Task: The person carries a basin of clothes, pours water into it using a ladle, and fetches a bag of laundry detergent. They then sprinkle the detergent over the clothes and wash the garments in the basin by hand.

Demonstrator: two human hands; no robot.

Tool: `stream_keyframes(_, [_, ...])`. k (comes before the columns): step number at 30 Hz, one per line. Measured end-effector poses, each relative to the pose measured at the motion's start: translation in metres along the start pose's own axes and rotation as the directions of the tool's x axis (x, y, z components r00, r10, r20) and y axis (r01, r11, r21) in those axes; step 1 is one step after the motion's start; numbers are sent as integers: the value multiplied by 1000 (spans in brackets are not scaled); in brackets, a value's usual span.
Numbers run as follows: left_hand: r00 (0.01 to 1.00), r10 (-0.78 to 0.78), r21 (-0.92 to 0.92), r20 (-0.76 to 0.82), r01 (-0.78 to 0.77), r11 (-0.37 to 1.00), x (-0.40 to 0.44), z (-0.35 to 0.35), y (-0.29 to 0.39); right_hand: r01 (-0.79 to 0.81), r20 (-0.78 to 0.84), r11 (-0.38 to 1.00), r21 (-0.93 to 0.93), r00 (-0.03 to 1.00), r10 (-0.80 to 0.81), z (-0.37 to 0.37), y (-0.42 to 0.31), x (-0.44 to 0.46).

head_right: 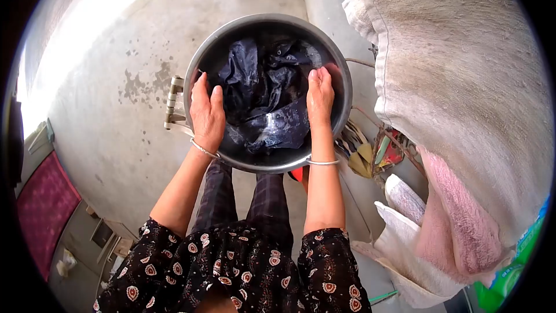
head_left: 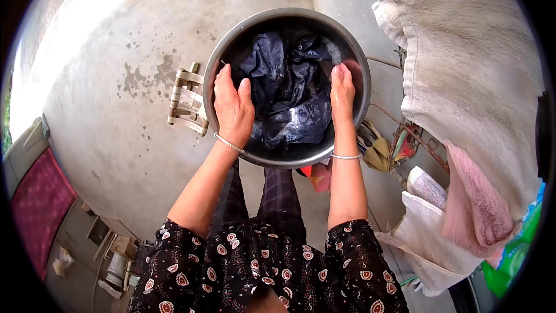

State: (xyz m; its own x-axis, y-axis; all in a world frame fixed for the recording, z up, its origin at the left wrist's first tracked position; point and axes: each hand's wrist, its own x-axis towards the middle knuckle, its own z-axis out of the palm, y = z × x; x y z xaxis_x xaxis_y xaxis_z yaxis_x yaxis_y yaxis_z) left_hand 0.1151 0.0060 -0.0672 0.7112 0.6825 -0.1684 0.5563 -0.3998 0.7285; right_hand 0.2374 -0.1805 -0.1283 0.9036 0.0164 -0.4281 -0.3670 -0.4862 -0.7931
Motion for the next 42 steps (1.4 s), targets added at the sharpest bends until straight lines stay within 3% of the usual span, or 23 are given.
stream_keyframes(2, [966, -166, -104, 199, 189, 977, 40, 26, -16, -120, 139, 932, 341, 987, 77, 10, 16, 24])
stream_keyframes(4, [872, -273, -356, 407, 426, 831, 79, 57, -38, -285, 286, 745, 603, 949, 132, 33, 30, 55])
stream_keyframes(6, [780, -399, -358, 483, 592, 723, 96, 65, -12, -197, 136, 817, 542, 980, 146, 62, -7, 49])
stream_keyframes(8, [702, -471, -378, 534, 696, 610, 102, 66, 2, -305, 354, 810, 501, 926, 129, 63, -35, 42])
stream_keyframes(10, [602, -294, -499, 742, 790, 356, 94, 50, 6, -174, 411, 865, 470, 911, -39, 47, -46, 25])
stream_keyframes(12, [717, -183, -494, 673, 619, 610, 64, 45, -8, -16, 420, 913, 407, 891, -171, 21, -57, -10])
stream_keyframes(13, [785, -180, -396, 593, 478, 784, 42, 28, 12, 136, 379, 928, 346, 885, -271, 12, -60, -33])
stream_keyframes(14, [844, -153, -259, 514, 323, 910, 18, 10, 31, 281, 348, 920, 273, 863, -366, 7, -61, -56])
stream_keyframes(15, [912, 32, -183, 409, 47, 982, -6, 9, 22, 409, 294, 900, 151, 850, -436, 5, -56, -74])
stream_keyframes(16, [917, 239, -73, 320, -228, 971, -23, 14, 11, 521, 250, 853, 21, 823, -509, 7, -45, -87])
stream_keyframes(18, [840, 392, 140, 374, -469, 872, -35, 18, 8, 624, 246, 737, -262, 781, -574, 16, -14, -103])
stream_keyframes(22, [831, 350, 352, 432, -513, 783, -23, 65, -24, 586, 263, 615, -528, 801, -538, 46, 20, -79])
stream_keyframes(24, [835, 354, 403, 421, -522, 752, -9, 80, -31, 601, 258, 580, -550, 782, -567, 56, 21, -58])
stream_keyframes(26, [863, 249, 479, 440, -460, 747, 8, 95, -29, 541, 275, 515, -665, 819, -504, 63, 20, -35])
stream_keyframes(28, [908, 202, 502, 367, -376, 779, 30, 110, -23, 506, 256, 587, -632, 852, -457, 73, 23, -9])
stream_keyframes(30, [879, -89, 543, 468, -206, 814, 50, 115, -11, 328, 218, 613, -718, 943, -250, 83, 18, 11])
stream_keyframes(32, [903, -87, 556, 421, -181, 811, 55, 119, -15, 189, 203, 604, -774, 978, -46, 83, 5, 19])
stream_keyframes(35, [959, -81, 383, 271, -30, 923, 61, 110, -12, 104, -3, 788, -607, 991, -133, 77, -13, 26])
stream_keyframes(36, [968, -83, 268, 238, 17, 963, 61, 106, -13, 102, 16, 858, -503, 994, -108, 69, -15, 26])
stream_keyframes(38, [936, -86, 99, 343, 55, 994, 57, 77, 7, 169, 117, 979, -115, 981, -156, 54, -24, 12])
stream_keyframes(40, [920, -63, -73, 387, 98, 993, 37, 50, 20, 219, 149, 974, 53, 963, -224, 36, -39, -16])
stream_keyframes(41, [941, 15, -137, 338, 33, 990, 21, 40, 20, 411, 128, 911, -26, 905, -405, 26, -42, -31])
stream_keyframes(42, [957, 90, -196, 276, -35, 980, 6, 33, 19, 467, 146, 883, -48, 878, -457, 18, -41, -46])
